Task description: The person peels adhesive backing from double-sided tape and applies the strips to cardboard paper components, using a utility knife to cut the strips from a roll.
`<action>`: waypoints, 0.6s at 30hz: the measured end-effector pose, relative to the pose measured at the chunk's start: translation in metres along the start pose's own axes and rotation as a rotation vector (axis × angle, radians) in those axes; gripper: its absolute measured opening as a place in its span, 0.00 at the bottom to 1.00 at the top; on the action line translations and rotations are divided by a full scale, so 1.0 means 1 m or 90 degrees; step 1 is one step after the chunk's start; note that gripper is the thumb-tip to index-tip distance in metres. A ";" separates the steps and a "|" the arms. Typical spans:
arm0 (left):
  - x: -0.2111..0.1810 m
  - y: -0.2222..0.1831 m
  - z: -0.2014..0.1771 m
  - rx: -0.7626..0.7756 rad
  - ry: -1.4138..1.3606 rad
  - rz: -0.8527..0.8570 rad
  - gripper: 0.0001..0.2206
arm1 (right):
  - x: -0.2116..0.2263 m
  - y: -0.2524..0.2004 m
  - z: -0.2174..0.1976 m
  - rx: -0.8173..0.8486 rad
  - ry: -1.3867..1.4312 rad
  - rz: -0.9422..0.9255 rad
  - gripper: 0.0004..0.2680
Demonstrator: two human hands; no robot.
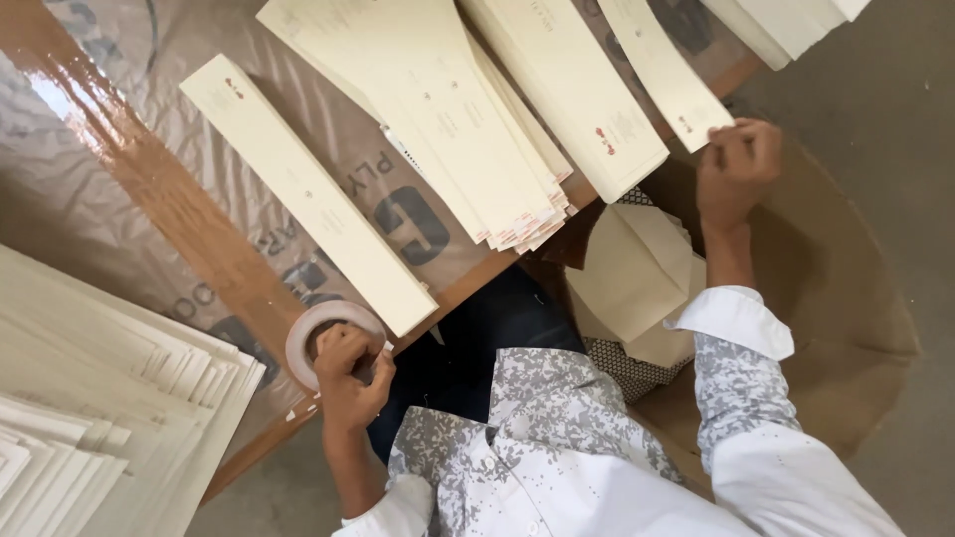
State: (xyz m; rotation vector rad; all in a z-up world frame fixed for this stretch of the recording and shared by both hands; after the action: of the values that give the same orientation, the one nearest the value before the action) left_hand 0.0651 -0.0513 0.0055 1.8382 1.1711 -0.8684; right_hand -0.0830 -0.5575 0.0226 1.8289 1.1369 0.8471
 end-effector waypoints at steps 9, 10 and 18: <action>0.002 0.000 0.001 0.001 0.006 0.006 0.06 | -0.016 -0.022 0.004 0.027 0.006 -0.028 0.07; 0.000 0.001 0.000 0.006 0.006 0.008 0.06 | -0.013 -0.021 0.006 0.027 0.002 -0.025 0.07; -0.002 -0.001 -0.001 -0.013 0.013 -0.011 0.07 | -0.025 -0.030 0.001 -0.037 0.071 0.065 0.09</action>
State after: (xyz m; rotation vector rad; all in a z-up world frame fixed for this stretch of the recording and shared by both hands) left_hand 0.0634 -0.0511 0.0070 1.8261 1.2066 -0.8462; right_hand -0.1026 -0.5731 -0.0077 1.8235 1.0837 1.0408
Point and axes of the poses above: each hand's wrist, its own y-axis towards the middle knuckle, its own z-axis out of the palm, x = y × z, the point moved 8 cm from there along y, towards the middle knuckle, and after that the axes turned 15 degrees about -x, right-handed, at the moved point
